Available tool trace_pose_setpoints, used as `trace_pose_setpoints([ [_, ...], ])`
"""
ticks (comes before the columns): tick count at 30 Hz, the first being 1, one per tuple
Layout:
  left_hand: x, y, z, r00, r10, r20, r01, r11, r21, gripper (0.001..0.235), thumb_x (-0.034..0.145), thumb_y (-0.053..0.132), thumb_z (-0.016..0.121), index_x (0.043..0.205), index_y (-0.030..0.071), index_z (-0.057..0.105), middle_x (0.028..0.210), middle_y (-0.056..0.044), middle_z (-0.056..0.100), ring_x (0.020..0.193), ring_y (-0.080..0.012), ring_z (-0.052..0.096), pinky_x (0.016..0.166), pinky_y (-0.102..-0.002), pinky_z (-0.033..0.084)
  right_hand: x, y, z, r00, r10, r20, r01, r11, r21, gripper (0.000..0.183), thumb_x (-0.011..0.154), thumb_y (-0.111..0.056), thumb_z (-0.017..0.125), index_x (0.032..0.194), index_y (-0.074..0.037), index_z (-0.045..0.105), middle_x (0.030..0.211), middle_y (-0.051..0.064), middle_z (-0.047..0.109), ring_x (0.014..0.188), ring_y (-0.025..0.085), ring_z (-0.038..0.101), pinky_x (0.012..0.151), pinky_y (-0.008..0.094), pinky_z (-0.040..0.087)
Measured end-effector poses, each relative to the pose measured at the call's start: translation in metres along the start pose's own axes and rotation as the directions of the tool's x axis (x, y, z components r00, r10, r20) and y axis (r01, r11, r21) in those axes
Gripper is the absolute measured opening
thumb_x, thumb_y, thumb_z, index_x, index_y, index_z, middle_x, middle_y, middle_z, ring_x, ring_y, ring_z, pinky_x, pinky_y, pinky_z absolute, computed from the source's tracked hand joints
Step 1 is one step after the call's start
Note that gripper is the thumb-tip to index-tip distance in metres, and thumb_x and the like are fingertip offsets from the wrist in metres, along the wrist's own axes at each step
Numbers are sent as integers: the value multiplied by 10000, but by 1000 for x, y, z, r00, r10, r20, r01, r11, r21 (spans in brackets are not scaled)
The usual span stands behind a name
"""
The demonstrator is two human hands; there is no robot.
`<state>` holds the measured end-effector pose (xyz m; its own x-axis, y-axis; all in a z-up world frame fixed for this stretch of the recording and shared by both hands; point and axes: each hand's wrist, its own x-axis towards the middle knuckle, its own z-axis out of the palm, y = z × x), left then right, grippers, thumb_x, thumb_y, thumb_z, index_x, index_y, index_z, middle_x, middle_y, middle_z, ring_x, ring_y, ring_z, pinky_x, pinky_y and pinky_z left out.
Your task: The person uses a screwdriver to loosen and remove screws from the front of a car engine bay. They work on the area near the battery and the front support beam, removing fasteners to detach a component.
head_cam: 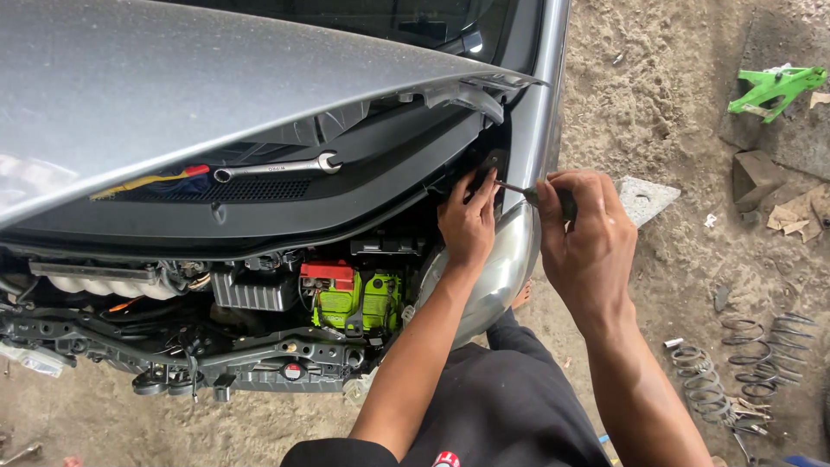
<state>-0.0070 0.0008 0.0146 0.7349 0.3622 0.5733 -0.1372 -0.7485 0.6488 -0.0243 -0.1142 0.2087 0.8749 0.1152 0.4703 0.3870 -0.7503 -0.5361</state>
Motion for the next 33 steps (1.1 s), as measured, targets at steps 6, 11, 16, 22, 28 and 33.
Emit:
trace_pose_setpoints([
  [6, -2, -3, 4, 1000, -21, 3, 21, 1000, 16, 226, 1005, 373, 682, 1217, 356, 758, 1143, 7, 746, 878, -202, 765, 719, -341, 599, 10, -19, 1, 994, -102, 36, 101, 994, 31, 132, 1098, -161, 690, 1044, -45, 656, 1055, 116, 729, 805, 329, 738, 598, 389, 564],
  [11, -3, -4, 8, 999, -21, -25, 22, 999, 25, 215, 1006, 376, 678, 1205, 364, 757, 1125, 22, 744, 840, -188, 762, 696, -333, 604, 10, -10, 3, 990, -79, 118, 80, 997, -10, 224, 1131, -190, 462, 1217, -49, 614, 925, 140, 741, 926, 372, 710, 758, 455, 557],
  [16, -5, -5, 9, 999, -21, -40, 22, 1000, 15, 210, 1018, 378, 657, 1204, 372, 755, 1128, 30, 741, 844, -185, 763, 694, -335, 605, 26, -23, 4, 972, -228, -50, 226, 973, -45, 267, 1170, -194, 550, 1309, 11, 650, 1060, 197, 759, 1155, 399, 665, 941, 479, 533],
  [22, -10, -6, 12, 972, -147, 183, 145, 989, 27, 272, 1039, 343, 644, 1306, 365, 693, 1262, -9, 692, 1049, -260, 732, 797, -481, 539, 10, -13, 16, 979, -195, -51, 201, 929, 311, 455, 1170, -296, 286, 1417, 58, 431, 1495, 287, 496, 1430, 428, 500, 1131, 512, 479],
  [28, -10, -4, 13, 998, -64, -1, 64, 996, 68, 262, 1019, 405, 647, 1274, 401, 712, 1120, 21, 726, 871, -224, 760, 668, -407, 592, 0, 2, 21, 912, -302, -279, 332, 941, 69, 314, 1115, -168, 597, 1306, 54, 712, 1049, 136, 719, 941, 294, 725, 699, 360, 589],
  [33, -18, -12, 22, 997, -74, 30, 71, 993, 91, 275, 1030, 424, 619, 1294, 427, 697, 1119, 38, 720, 877, -213, 758, 662, -405, 591, -2, -7, 14, 934, -312, -175, 343, 919, 193, 413, 1092, 64, 449, 1496, 150, 441, 1460, 339, 487, 1234, 520, 633, 980, 575, 554],
])
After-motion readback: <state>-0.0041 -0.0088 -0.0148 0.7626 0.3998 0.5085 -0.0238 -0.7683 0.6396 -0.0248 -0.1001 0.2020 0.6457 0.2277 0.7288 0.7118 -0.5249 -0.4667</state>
